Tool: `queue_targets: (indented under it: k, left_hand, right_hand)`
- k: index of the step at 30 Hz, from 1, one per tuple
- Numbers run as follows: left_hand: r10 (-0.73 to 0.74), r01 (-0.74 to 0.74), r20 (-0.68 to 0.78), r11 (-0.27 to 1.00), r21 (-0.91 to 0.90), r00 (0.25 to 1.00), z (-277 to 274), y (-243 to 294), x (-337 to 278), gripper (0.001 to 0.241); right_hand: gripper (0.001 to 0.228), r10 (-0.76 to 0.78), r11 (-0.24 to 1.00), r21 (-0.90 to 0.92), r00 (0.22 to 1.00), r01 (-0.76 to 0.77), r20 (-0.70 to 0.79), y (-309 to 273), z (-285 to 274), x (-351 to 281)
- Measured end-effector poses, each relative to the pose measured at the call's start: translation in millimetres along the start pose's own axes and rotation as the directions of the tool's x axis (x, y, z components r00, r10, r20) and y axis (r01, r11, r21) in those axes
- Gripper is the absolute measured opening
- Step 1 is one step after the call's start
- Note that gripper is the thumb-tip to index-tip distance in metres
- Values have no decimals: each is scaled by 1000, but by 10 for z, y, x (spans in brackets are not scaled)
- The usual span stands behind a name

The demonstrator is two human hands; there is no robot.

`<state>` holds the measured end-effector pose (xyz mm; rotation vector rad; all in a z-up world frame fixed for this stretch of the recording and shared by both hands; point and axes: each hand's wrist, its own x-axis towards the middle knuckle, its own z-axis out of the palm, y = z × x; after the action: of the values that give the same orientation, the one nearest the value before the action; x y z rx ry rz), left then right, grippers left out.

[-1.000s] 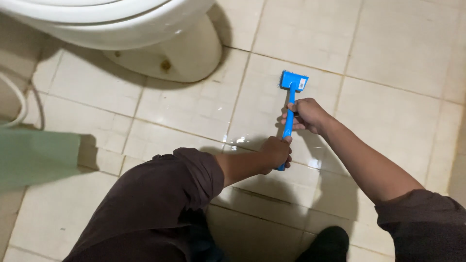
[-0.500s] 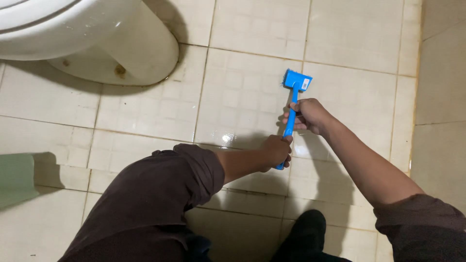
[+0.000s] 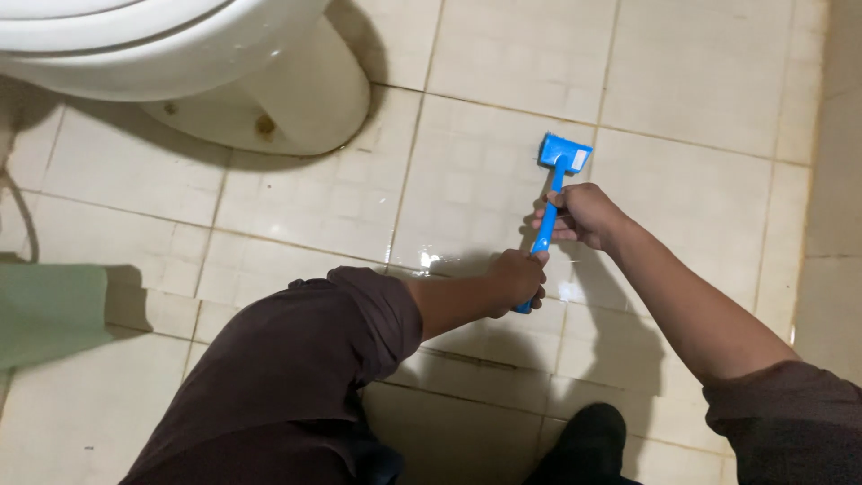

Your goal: The person picks up a blue scrub brush and sits on the bathroom floor. They scrub the tiled floor near the base of the toilet using the brush in a repetitive back-and-forth motion.

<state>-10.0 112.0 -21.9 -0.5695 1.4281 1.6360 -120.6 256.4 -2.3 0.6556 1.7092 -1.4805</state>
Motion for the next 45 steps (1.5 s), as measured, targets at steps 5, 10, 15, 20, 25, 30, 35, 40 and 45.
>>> queue_targets:
  k: [5, 10, 15, 20, 25, 30, 35, 40, 45]
  left_hand:
    - [-31, 32, -65, 999, 20, 997, -212, 68, -206, 41]
    - [-48, 47, -82, 999, -5, 995, -335, 44, -404, 43]
    - [-75, 72, -87, 997, -42, 993, -272, -103, -533, 42]
    - [-111, 109, -81, 993, -35, 990, -232, -144, -740, 43]
    - [-175, 176, -90, 984, 0, 980, -208, -78, -797, 41]
    - [-97, 96, -53, 995, -20, 994, -255, -101, -526, 43]
    - [-61, 59, -74, 998, -23, 995, -277, 138, -338, 46]
    - [-56, 56, -105, 998, -2, 993, -320, 369, -224, 48]
    - [-13, 12, -130, 1000, -12, 991, -309, 476, -96, 47]
  right_hand:
    - [27, 2, 1000, -29, 999, -1, 37, -101, 301, 54]
    - [27, 12, 998, -64, 998, -8, 56, -116, 496, 19]
    - [27, 67, 994, -88, 994, -59, 91, 29, 526, -15]
    - [26, 90, 991, -112, 990, -78, 111, 118, 590, -138]
    - [24, 91, 992, -98, 989, -80, 119, 81, 560, -163]
    - [24, 62, 996, -69, 989, -54, 131, 14, 484, 4]
    - [26, 35, 999, -35, 993, -31, 113, -127, 362, 254]
    - [31, 14, 1000, -24, 995, -12, 101, -305, 298, 356]
    - [30, -29, 999, -19, 998, 31, 63, -415, 271, 410]
